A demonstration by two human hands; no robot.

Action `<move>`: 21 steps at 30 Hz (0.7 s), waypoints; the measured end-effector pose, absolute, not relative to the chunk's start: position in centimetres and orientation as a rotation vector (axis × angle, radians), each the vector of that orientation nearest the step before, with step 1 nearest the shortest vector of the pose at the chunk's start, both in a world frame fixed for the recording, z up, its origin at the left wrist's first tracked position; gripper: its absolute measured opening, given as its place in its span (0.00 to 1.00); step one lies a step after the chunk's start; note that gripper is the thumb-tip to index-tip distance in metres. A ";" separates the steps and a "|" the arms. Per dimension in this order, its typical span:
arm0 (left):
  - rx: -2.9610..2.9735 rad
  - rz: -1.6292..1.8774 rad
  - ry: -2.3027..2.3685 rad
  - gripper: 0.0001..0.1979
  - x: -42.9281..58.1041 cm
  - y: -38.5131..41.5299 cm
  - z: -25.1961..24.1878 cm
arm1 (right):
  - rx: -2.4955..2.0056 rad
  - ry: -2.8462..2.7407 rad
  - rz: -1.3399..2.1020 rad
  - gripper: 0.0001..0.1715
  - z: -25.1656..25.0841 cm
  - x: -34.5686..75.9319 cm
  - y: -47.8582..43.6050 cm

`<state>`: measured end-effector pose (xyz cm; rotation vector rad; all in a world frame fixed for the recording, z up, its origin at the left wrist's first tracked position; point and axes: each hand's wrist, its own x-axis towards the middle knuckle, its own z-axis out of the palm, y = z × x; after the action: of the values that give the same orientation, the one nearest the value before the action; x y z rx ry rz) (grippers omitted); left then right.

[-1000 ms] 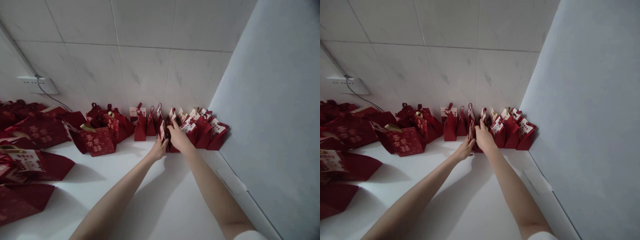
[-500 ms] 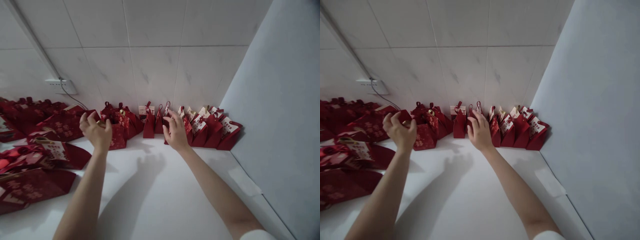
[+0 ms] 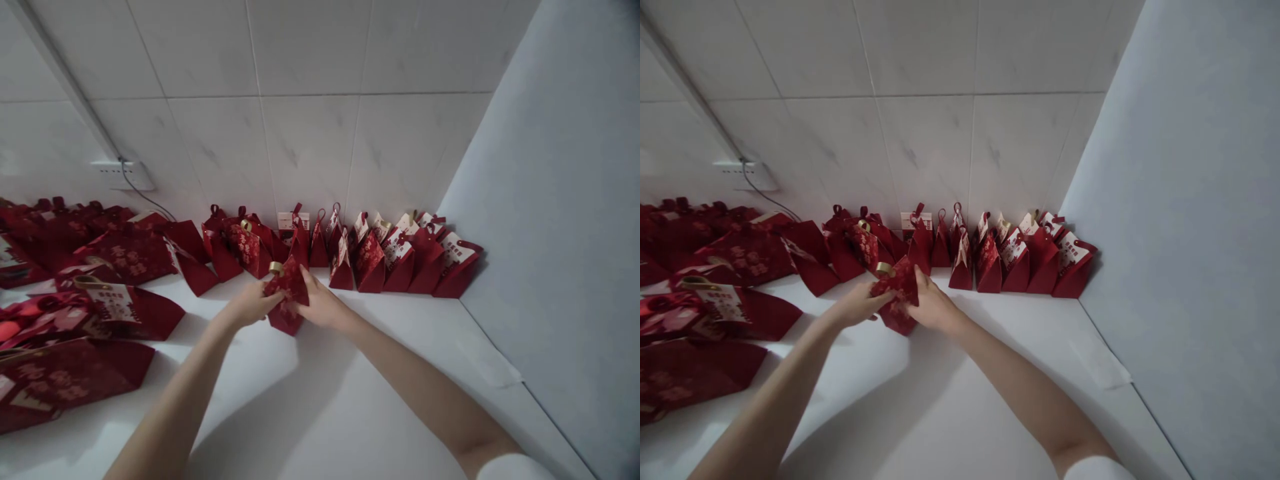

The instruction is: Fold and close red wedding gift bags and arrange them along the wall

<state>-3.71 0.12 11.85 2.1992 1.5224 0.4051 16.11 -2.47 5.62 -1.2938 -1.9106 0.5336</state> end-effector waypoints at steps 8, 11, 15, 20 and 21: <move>2.147 0.710 1.366 0.30 5.2 2.0 7.9 | -1.454 -1.805 0.273 0.44 1.8 17.8 -3.0; 2.111 0.885 1.279 0.29 5.4 2.9 7.0 | -1.592 -1.759 0.182 0.36 1.0 19.0 -2.2; 2.035 1.286 1.376 0.29 4.9 3.2 6.1 | -1.699 -1.728 0.019 0.18 3.8 20.0 -1.7; 2.067 1.503 1.315 0.29 6.9 1.7 6.6 | -1.648 -1.679 -0.164 0.22 11.9 20.4 0.2; 2.075 1.527 1.302 0.31 7.5 1.4 6.7 | -1.633 -1.683 -0.173 0.22 13.6 20.6 1.4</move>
<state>7.46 1.42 6.70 2.0752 1.3016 1.5267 20.58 1.42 13.60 -1.6332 -1.6827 -0.1732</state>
